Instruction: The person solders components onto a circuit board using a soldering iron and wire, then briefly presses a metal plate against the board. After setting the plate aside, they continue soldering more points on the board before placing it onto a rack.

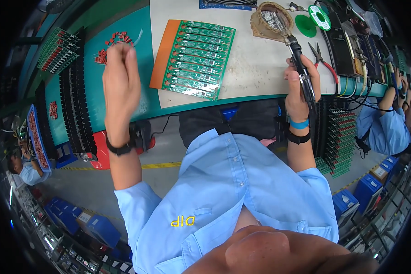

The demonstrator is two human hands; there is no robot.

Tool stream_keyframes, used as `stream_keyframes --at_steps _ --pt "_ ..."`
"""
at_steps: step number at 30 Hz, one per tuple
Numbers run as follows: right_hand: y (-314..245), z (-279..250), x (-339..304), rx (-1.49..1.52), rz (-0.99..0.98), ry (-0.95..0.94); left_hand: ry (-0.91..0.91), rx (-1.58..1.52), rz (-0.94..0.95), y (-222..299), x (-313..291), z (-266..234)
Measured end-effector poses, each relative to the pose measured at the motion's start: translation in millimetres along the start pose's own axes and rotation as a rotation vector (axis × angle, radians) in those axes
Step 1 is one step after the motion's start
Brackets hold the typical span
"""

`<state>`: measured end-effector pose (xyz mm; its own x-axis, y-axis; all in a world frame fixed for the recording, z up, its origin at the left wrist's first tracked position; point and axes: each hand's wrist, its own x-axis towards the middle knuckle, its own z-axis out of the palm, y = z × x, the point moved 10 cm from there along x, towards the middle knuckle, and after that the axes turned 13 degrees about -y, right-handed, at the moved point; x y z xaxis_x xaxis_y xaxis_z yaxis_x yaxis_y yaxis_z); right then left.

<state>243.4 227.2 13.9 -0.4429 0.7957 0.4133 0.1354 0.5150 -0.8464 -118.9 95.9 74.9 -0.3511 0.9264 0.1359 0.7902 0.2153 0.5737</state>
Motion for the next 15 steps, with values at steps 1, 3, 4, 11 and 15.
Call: stream_keyframes --at_steps 1,3,4,11,15 --pt "-4 0 -2 -0.001 0.004 0.000 0.006 -0.028 -0.018 4 -16 -2" --pt "-19 3 -12 0.069 0.011 -0.003 -0.017 -0.021 0.089 22 -48 10" --pt "-30 4 -17 0.108 0.016 -0.010 -0.054 -0.043 0.129 36 -62 14" --pt "-86 19 -32 0.168 -0.184 -0.324 -0.108 -0.235 0.086 44 -98 53" --pt "-99 22 -34 0.108 -0.260 -0.345 -0.127 -0.247 0.104 49 -100 54"
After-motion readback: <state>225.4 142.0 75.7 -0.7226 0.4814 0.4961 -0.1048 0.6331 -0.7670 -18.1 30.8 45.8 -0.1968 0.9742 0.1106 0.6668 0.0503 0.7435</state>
